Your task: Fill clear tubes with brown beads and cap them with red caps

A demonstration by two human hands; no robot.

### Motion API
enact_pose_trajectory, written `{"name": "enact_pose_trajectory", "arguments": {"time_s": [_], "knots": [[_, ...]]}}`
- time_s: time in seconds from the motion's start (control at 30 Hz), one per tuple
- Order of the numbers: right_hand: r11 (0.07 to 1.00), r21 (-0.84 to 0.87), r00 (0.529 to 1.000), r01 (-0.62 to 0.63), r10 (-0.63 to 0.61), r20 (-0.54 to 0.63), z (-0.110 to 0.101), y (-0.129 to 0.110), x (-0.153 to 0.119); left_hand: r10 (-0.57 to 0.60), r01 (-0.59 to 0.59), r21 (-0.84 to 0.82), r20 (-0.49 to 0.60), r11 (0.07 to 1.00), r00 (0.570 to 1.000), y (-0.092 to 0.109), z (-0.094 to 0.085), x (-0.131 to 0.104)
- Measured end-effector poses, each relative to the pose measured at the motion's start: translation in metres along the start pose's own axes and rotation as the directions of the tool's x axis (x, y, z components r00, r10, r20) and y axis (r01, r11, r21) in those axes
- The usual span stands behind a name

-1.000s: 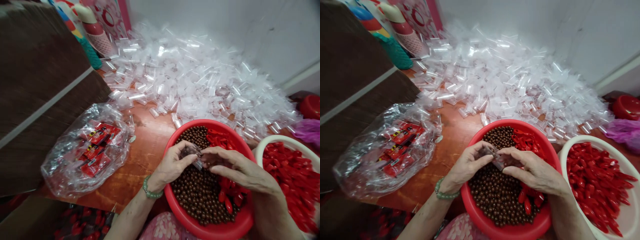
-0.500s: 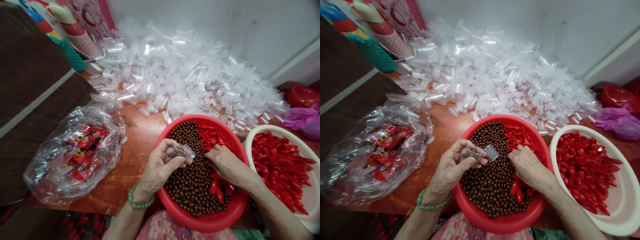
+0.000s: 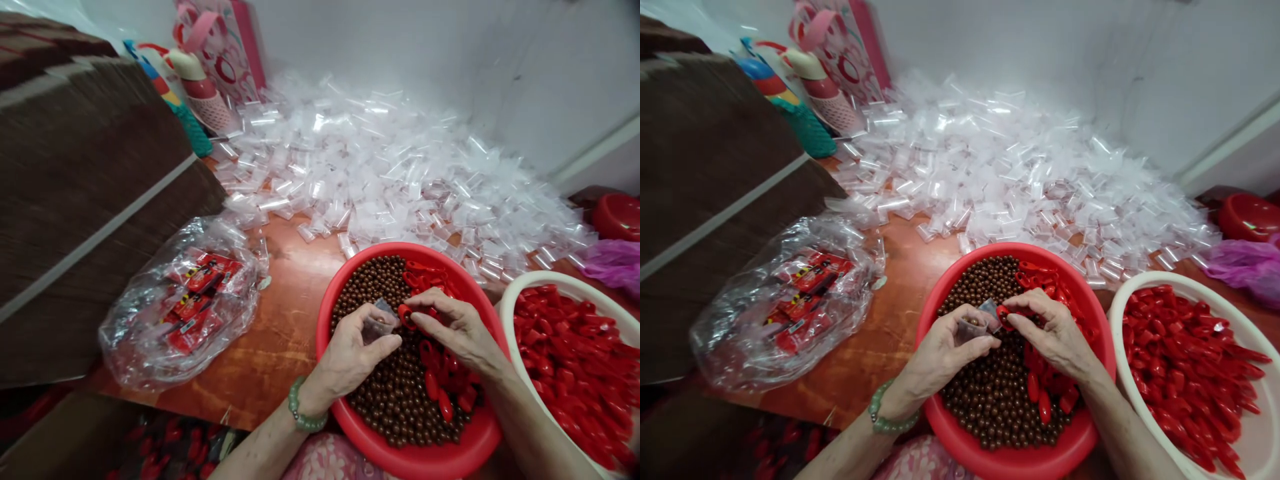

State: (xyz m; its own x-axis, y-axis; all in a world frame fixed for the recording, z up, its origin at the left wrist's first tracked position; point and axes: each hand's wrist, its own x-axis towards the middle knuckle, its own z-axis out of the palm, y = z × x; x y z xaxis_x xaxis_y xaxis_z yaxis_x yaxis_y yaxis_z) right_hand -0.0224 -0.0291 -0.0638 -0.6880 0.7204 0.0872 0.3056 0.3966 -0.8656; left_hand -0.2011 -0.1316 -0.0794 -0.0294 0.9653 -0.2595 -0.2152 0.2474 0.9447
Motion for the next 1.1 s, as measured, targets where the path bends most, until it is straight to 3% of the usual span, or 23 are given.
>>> {"name": "enact_pose_trajectory", "arguments": {"time_s": [0.23,0.37,0.5,0.63,0.7,0.77,0.83,0.9,0.97,1.1], "knots": [[0.969,0.217,0.993,-0.114,0.109,0.032,0.018,-0.010,-0.001,0.029,-0.032,-0.019,-0.119,0.999,0.993,0.000,0.002,0.004],[0.947,0.295,0.992,-0.128,0.116,0.057,0.017,-0.007,-0.003,0.010,-0.020,-0.094,-0.112,0.995,0.994,0.002,0.002,0.004],[0.974,0.224,0.998,-0.031,0.016,0.066,0.016,-0.004,-0.006,0.007,-0.025,-0.122,-0.143,0.992,0.990,0.002,0.004,0.004],[0.985,0.043,0.985,0.166,-0.163,-0.060,0.020,-0.006,-0.008,0.124,-0.131,-0.050,-0.124,0.990,0.984,0.002,0.005,0.001],[0.984,-0.046,0.971,0.174,-0.180,-0.159,0.022,-0.006,-0.009,0.188,-0.194,-0.040,-0.123,0.980,0.975,0.001,0.004,0.000],[0.995,-0.075,0.961,0.068,-0.086,-0.263,0.024,-0.003,-0.009,0.233,-0.240,-0.029,-0.147,0.970,0.961,0.001,0.004,0.000],[0.996,0.013,0.946,-0.092,0.092,-0.312,0.025,0.001,-0.010,0.266,-0.273,-0.022,-0.167,0.962,0.949,0.000,0.004,-0.001],[0.954,0.184,0.929,-0.236,0.278,-0.246,0.025,0.005,-0.010,0.269,-0.280,-0.048,-0.164,0.959,0.949,-0.001,0.003,-0.001],[0.884,0.336,0.916,-0.326,0.383,-0.120,0.025,0.006,-0.009,0.247,-0.260,-0.080,-0.147,0.962,0.958,-0.001,0.003,-0.001],[0.864,0.376,0.926,-0.335,0.375,-0.035,0.023,0.001,-0.008,0.203,-0.212,-0.049,-0.139,0.976,0.969,0.001,0.002,-0.001]]}}
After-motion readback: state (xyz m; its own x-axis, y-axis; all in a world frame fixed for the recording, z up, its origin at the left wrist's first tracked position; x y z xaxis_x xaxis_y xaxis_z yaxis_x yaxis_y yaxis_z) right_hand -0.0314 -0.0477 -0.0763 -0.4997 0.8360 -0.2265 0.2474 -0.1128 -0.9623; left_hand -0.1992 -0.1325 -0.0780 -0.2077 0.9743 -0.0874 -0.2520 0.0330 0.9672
